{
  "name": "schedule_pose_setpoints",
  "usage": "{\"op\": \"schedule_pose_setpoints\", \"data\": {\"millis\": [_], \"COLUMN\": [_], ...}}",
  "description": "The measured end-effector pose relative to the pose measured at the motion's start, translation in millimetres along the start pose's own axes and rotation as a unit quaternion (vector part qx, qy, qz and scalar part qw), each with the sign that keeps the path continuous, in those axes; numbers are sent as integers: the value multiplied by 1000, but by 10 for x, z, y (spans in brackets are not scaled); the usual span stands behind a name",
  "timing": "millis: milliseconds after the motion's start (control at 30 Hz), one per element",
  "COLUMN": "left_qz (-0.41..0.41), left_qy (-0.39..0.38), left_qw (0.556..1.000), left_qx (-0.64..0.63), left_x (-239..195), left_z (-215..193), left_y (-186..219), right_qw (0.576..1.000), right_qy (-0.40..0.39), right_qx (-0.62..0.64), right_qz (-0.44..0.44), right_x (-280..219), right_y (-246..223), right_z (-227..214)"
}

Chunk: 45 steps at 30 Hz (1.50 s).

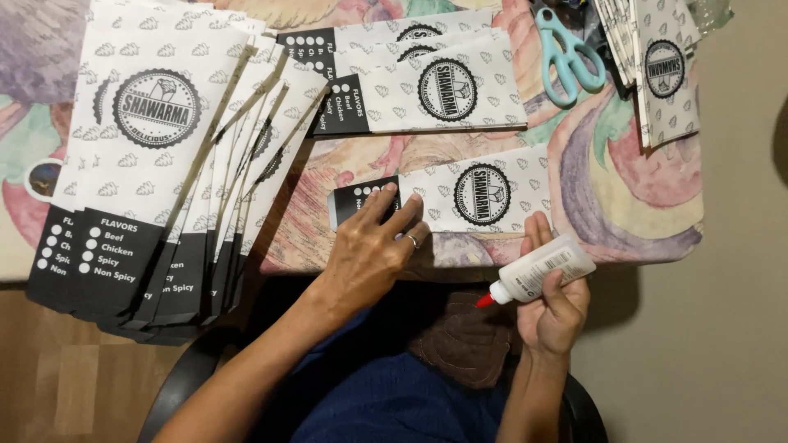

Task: The person is applying glue to the edges of paper shawarma sleeves and folding them to complete the packaging.

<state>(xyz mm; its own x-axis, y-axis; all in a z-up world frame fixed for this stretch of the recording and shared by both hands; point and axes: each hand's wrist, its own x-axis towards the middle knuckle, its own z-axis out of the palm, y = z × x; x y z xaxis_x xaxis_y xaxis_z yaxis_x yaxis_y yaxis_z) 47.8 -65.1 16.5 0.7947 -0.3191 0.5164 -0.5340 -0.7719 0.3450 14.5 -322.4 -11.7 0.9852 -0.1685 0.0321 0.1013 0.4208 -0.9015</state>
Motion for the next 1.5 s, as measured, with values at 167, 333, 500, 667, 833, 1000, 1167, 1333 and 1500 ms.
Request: {"op": "schedule_pose_setpoints", "data": {"millis": [167, 333, 500, 667, 833, 1000, 1167, 1333, 1500], "left_qz": [12, 13, 37, 53, 25, 13, 9, 12, 40], "left_qy": [7, 8, 28, -16, 29, 5, 2, -11, -10], "left_qw": [1000, 1000, 999, 998, 999, 1000, 1000, 1000, 999], "left_qx": [11, 7, 21, 9, 14, 9, 9, 12, 18], "left_x": [-27, -22, -65, -175, -34, -59, -26, -44, -92], "left_z": [-13, 18, 106, 144, 51, 62, 3, -4, -3], "left_y": [5, -23, -68, -126, -25, -44, -17, -34, -54], "right_qw": [998, 979, 787, 689, 635, 748, 744, 746, 681], "right_qy": [19, 131, -13, -73, -202, -246, -239, -233, -242], "right_qx": [-45, -144, -598, -671, -628, -496, -495, -496, -563], "right_qz": [-26, -52, -150, -263, -402, -367, -379, -378, -401], "right_x": [0, 438, 1173, 1020, 653, 655, 641, 614, 565], "right_y": [-13, -365, -647, -799, -564, -418, -376, -379, -251], "right_z": [-141, -858, -1151, -323, 3, 93, 56, 70, 155]}}
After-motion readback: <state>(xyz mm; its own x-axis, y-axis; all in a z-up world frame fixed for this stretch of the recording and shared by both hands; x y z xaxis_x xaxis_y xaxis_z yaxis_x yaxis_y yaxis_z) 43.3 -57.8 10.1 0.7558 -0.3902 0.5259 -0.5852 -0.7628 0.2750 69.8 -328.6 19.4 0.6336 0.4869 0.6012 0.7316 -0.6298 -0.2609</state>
